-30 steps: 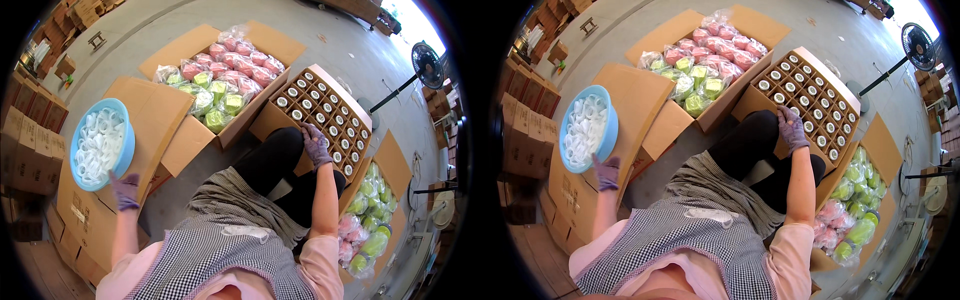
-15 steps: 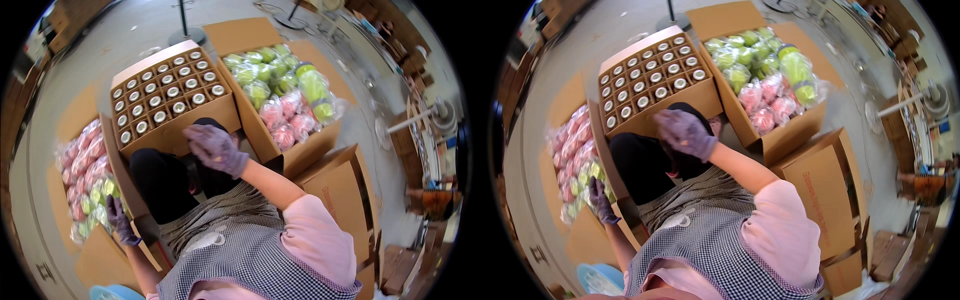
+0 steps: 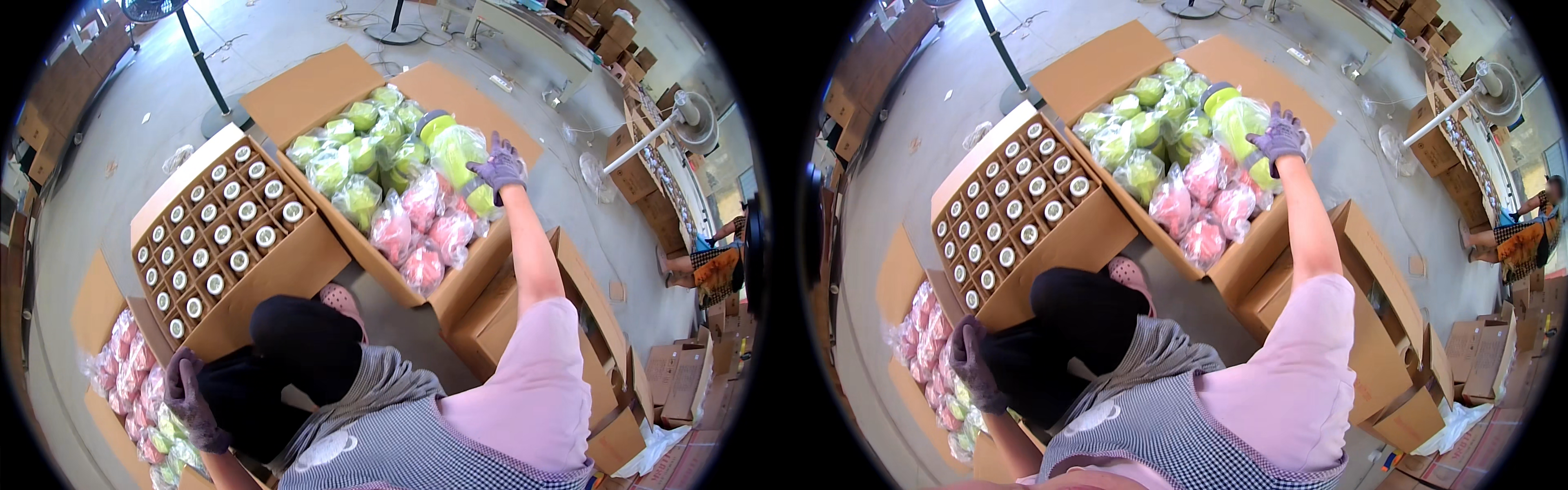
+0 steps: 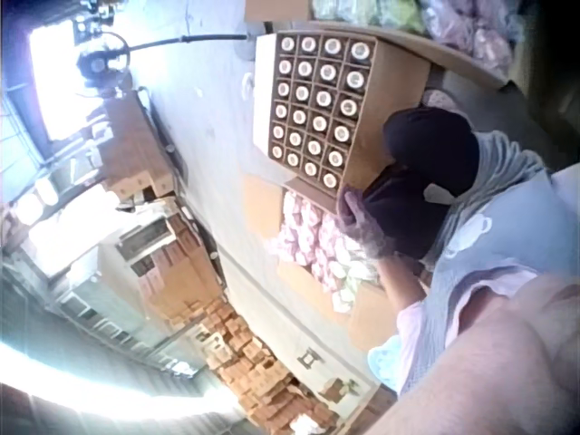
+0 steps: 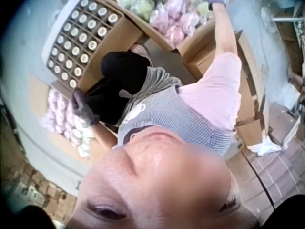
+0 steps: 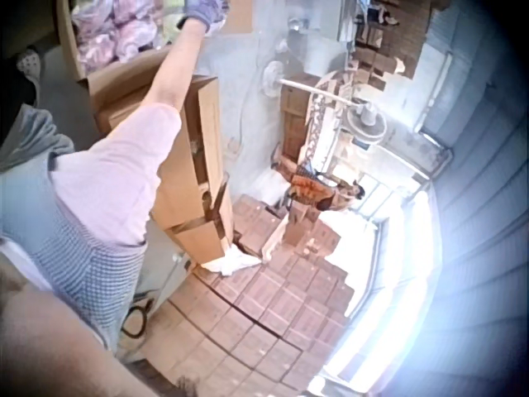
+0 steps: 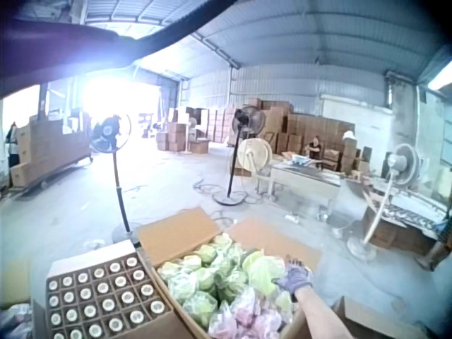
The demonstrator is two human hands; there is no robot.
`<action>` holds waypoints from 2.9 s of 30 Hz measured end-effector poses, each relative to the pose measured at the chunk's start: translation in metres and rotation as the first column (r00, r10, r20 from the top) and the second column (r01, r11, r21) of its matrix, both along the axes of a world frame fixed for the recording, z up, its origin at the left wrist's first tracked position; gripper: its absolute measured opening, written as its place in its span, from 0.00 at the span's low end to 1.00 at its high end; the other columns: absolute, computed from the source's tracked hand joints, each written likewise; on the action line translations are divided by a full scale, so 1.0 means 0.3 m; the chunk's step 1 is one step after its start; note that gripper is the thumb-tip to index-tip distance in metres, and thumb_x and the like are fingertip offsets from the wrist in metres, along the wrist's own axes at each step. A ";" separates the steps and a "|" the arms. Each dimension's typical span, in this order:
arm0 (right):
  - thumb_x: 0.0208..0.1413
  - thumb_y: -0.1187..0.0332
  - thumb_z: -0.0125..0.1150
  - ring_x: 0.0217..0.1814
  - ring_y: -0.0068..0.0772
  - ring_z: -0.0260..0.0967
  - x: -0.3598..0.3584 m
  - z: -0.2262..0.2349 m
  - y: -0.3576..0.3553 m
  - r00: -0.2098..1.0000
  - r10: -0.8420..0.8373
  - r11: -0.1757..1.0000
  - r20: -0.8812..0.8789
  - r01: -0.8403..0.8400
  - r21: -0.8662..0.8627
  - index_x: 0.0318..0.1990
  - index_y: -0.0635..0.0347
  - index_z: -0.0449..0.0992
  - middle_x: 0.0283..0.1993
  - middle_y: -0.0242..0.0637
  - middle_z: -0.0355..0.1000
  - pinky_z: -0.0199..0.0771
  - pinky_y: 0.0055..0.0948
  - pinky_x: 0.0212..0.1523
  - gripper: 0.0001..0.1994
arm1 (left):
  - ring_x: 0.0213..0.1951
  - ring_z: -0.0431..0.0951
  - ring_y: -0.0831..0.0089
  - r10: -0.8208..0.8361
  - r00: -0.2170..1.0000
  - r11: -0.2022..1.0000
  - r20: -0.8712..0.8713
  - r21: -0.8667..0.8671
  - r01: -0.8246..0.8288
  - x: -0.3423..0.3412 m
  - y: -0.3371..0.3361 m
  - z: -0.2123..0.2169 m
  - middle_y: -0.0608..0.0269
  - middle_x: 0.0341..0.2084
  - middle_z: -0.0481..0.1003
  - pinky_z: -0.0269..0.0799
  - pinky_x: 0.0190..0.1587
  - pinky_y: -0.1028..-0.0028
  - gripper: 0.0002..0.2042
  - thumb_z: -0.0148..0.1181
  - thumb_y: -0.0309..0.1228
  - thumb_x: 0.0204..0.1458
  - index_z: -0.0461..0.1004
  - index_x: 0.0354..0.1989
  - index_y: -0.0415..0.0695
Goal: The person places white plastic rings onto the tops of small jars arranged in a cardboard tray. The person then picks up a green plastic container, removes its lid, places a clear glass insert inside, and secures the lid.
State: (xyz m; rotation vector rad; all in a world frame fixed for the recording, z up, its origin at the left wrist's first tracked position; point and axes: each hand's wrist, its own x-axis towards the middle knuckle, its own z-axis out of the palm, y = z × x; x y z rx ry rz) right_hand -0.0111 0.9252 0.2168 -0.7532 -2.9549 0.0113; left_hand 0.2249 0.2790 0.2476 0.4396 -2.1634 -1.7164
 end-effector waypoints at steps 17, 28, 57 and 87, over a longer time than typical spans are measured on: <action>0.37 0.39 0.75 0.74 0.57 0.52 -0.532 0.033 -0.148 0.832 0.369 0.856 0.415 -0.478 0.198 0.72 0.42 0.58 0.76 0.38 0.50 0.65 0.62 0.62 0.52 | 0.40 0.82 0.58 -0.334 0.942 0.760 0.044 -0.578 0.297 -0.240 0.283 0.107 0.50 0.39 0.80 0.77 0.43 0.67 0.08 0.62 0.21 0.51 0.80 0.40 0.38; 0.61 0.53 0.55 0.48 0.50 0.76 -0.596 -0.192 -0.004 0.762 0.646 0.683 0.046 -0.604 0.411 0.48 0.53 0.75 0.46 0.48 0.77 0.75 0.47 0.48 0.16 | 0.43 0.82 0.54 -0.482 0.875 0.732 -0.030 -0.562 0.384 -0.381 0.471 0.131 0.50 0.39 0.80 0.76 0.46 0.66 0.08 0.62 0.21 0.51 0.79 0.40 0.38; 0.51 0.76 0.61 0.30 0.49 0.68 0.115 0.512 -0.157 0.265 0.615 0.676 -0.742 -0.661 0.325 0.28 0.61 0.72 0.26 0.45 0.67 0.69 0.42 0.31 0.04 | 0.44 0.76 0.75 -0.585 0.808 0.810 0.076 0.013 0.586 -0.381 0.662 0.088 0.59 0.45 0.76 0.72 0.47 0.75 0.20 0.63 0.30 0.57 0.71 0.58 0.38; 0.47 0.47 0.70 0.76 0.72 0.39 0.879 -0.081 -1.160 -0.258 0.886 -0.367 -0.385 -0.897 -0.245 0.71 0.56 0.56 0.74 0.67 0.40 0.45 0.61 0.73 0.46 | 0.40 0.81 0.68 -0.490 0.872 0.862 0.003 -0.143 0.486 0.529 -0.141 0.012 0.55 0.38 0.79 0.77 0.42 0.70 0.16 0.63 0.31 0.58 0.76 0.53 0.38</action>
